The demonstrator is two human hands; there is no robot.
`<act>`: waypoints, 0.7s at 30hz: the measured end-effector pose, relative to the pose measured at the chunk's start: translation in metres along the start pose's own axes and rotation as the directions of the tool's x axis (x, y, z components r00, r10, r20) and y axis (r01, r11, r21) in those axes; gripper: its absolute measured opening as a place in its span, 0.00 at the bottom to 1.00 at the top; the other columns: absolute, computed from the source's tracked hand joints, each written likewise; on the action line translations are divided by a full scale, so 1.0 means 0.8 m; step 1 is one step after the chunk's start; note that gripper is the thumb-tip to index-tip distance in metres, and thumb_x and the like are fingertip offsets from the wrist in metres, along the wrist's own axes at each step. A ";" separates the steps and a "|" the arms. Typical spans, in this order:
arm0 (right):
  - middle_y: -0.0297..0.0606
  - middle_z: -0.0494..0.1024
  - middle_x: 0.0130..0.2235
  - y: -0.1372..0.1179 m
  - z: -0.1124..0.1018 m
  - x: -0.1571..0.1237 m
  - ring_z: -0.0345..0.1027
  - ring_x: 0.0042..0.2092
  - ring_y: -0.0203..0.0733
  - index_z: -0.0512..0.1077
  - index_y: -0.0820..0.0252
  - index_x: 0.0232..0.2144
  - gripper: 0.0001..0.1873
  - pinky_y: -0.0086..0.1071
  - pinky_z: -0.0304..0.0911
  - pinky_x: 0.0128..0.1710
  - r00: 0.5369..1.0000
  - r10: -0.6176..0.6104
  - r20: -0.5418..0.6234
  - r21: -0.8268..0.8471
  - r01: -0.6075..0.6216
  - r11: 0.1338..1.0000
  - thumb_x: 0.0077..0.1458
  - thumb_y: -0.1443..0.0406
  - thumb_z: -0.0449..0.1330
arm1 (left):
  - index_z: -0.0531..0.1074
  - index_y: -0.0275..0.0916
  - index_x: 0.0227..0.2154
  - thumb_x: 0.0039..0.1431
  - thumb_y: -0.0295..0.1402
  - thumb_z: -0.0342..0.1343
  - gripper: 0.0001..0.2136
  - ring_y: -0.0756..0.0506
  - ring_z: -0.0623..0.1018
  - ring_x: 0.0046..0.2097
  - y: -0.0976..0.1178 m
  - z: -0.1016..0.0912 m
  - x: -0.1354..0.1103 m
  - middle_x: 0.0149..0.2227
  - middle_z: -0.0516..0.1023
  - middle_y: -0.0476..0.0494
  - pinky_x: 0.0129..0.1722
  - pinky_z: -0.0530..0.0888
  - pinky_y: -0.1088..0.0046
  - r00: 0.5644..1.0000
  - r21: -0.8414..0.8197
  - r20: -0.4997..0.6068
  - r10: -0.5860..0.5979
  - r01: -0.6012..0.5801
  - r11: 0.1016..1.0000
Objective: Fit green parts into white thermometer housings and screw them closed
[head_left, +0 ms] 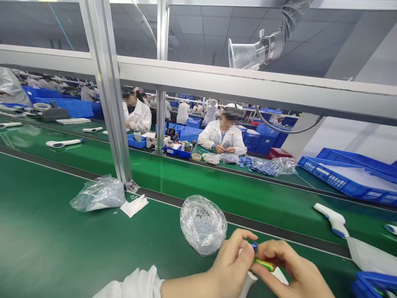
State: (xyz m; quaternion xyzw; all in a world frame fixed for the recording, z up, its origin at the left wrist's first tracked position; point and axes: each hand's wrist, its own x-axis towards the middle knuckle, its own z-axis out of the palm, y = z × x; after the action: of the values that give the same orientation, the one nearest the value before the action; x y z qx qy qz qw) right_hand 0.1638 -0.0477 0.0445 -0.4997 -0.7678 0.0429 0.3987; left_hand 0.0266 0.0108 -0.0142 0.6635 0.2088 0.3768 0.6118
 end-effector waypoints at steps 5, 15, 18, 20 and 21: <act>0.22 0.65 0.20 0.007 0.006 0.005 0.60 0.17 0.30 0.57 0.53 0.32 0.09 0.18 0.55 0.14 0.965 0.208 0.158 -0.027 -0.206 0.978 0.52 0.65 0.56 | 0.62 0.37 0.51 0.61 0.54 0.27 0.31 0.47 0.66 0.32 0.000 -0.001 -0.005 0.29 0.66 0.46 0.36 0.63 0.68 0.995 0.164 0.012 0.101 -0.101 0.981; 0.30 0.72 0.30 0.010 0.023 -0.002 0.66 0.28 0.35 0.60 0.51 0.44 0.19 0.23 0.62 0.25 0.924 0.378 0.052 0.233 -0.379 0.896 0.54 0.52 0.58 | 0.58 0.37 0.51 0.52 0.63 0.32 0.36 0.49 0.66 0.25 -0.017 0.008 0.006 0.25 0.63 0.51 0.28 0.65 0.70 0.983 -0.434 -0.081 -0.167 0.116 0.894; 0.40 0.72 0.43 0.025 0.040 -0.018 0.67 0.44 0.43 0.63 0.54 0.45 0.22 0.27 0.67 0.36 0.869 0.494 -0.018 0.482 -0.425 0.766 0.55 0.48 0.56 | 0.56 0.36 0.51 0.48 0.67 0.33 0.40 0.51 0.64 0.19 -0.018 0.011 0.011 0.23 0.64 0.52 0.21 0.63 0.73 0.969 -0.510 -0.024 -0.247 0.201 0.836; 0.43 0.69 0.49 0.027 0.056 -0.027 0.63 0.50 0.48 0.63 0.54 0.49 0.28 0.34 0.66 0.44 0.754 0.654 0.064 0.700 -0.501 0.509 0.54 0.44 0.55 | 0.58 0.35 0.50 0.51 0.64 0.32 0.38 0.50 0.66 0.22 -0.020 0.012 0.010 0.23 0.65 0.51 0.25 0.66 0.70 0.980 -0.457 -0.055 -0.191 0.145 0.877; 0.43 0.68 0.50 0.025 0.063 -0.030 0.62 0.51 0.50 0.61 0.53 0.51 0.31 0.38 0.64 0.47 0.689 0.705 0.170 0.787 -0.525 0.324 0.53 0.42 0.54 | 0.59 0.35 0.50 0.54 0.61 0.31 0.35 0.48 0.68 0.25 -0.022 0.012 0.008 0.24 0.66 0.49 0.30 0.68 0.68 0.986 -0.407 -0.083 -0.145 0.100 0.908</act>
State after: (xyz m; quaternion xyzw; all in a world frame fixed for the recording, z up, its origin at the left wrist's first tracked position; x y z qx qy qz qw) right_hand 0.1498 -0.0398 -0.0129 -0.5251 -0.3696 0.4727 0.6035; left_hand 0.0413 0.0123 -0.0291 0.4876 0.2021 0.4086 0.7446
